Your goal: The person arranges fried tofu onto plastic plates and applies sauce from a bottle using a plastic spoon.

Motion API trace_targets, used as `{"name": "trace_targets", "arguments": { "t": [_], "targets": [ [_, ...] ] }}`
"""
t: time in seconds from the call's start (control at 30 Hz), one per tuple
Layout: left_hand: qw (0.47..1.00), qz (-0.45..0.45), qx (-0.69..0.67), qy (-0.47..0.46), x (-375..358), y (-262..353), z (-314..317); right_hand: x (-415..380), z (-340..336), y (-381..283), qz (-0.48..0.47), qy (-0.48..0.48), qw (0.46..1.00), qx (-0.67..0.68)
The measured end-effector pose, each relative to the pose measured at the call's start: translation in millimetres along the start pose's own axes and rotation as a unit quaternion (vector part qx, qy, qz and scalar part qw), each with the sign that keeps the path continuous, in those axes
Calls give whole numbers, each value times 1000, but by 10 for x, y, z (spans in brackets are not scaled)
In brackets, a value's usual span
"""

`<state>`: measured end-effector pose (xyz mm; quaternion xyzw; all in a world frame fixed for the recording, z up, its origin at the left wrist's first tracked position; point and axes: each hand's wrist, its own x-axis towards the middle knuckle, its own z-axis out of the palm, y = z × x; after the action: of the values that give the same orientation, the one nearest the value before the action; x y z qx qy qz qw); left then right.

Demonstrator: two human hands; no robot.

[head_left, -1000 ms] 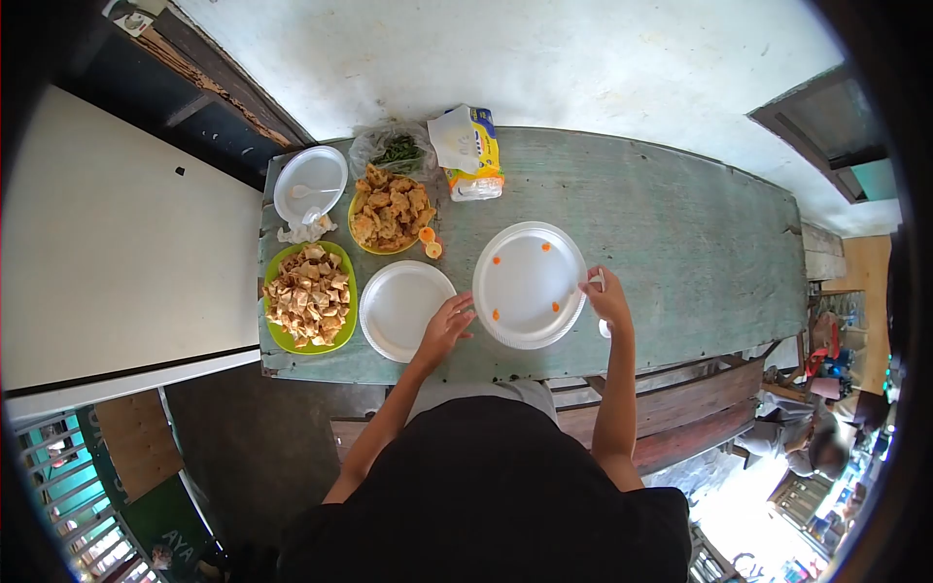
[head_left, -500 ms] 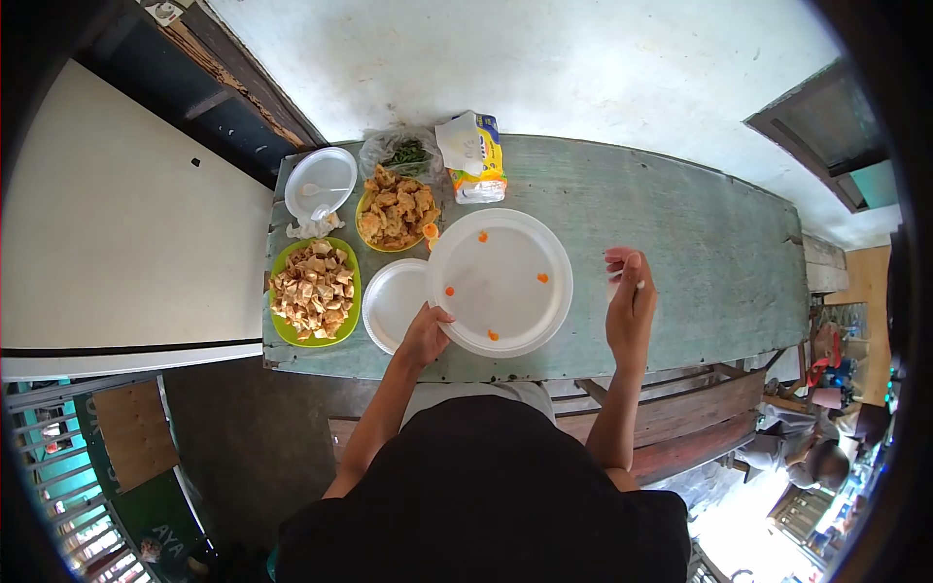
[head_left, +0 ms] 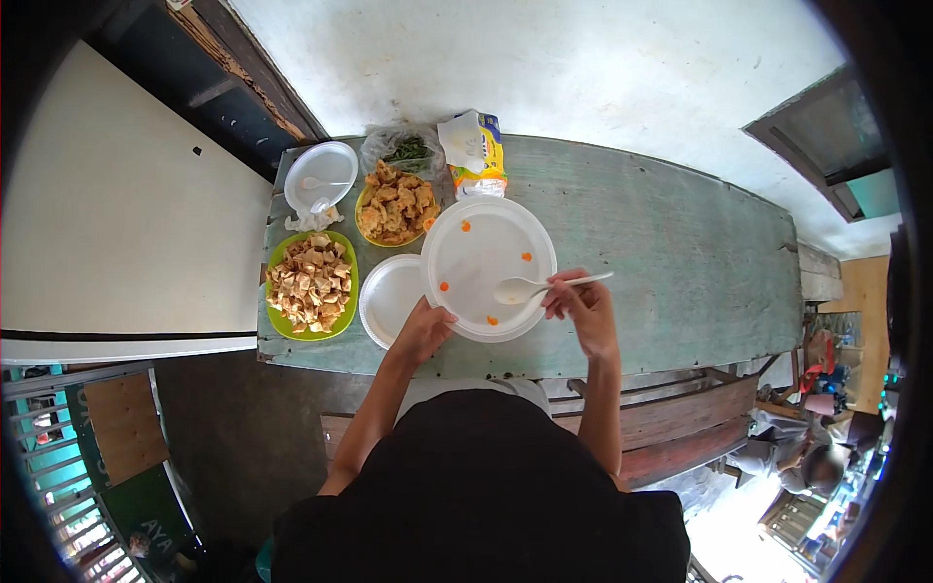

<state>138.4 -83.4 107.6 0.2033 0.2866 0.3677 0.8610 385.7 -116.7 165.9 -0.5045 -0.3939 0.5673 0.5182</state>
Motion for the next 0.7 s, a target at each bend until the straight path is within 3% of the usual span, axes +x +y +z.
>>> {"name": "trace_targets", "arguments": {
  "t": [0.1, 0.27, 0.7],
  "targets": [
    [1000, 10, 5, 5, 25, 5, 43, -14, 126, 200, 9, 9, 999, 45],
    [999, -6, 23, 26, 30, -62, -34, -78, 510, 221, -17, 102, 992, 69],
    [998, -30, 52, 10, 4, -9, 23, 64, 652, 325, -36, 114, 992, 42]
  ]
}}
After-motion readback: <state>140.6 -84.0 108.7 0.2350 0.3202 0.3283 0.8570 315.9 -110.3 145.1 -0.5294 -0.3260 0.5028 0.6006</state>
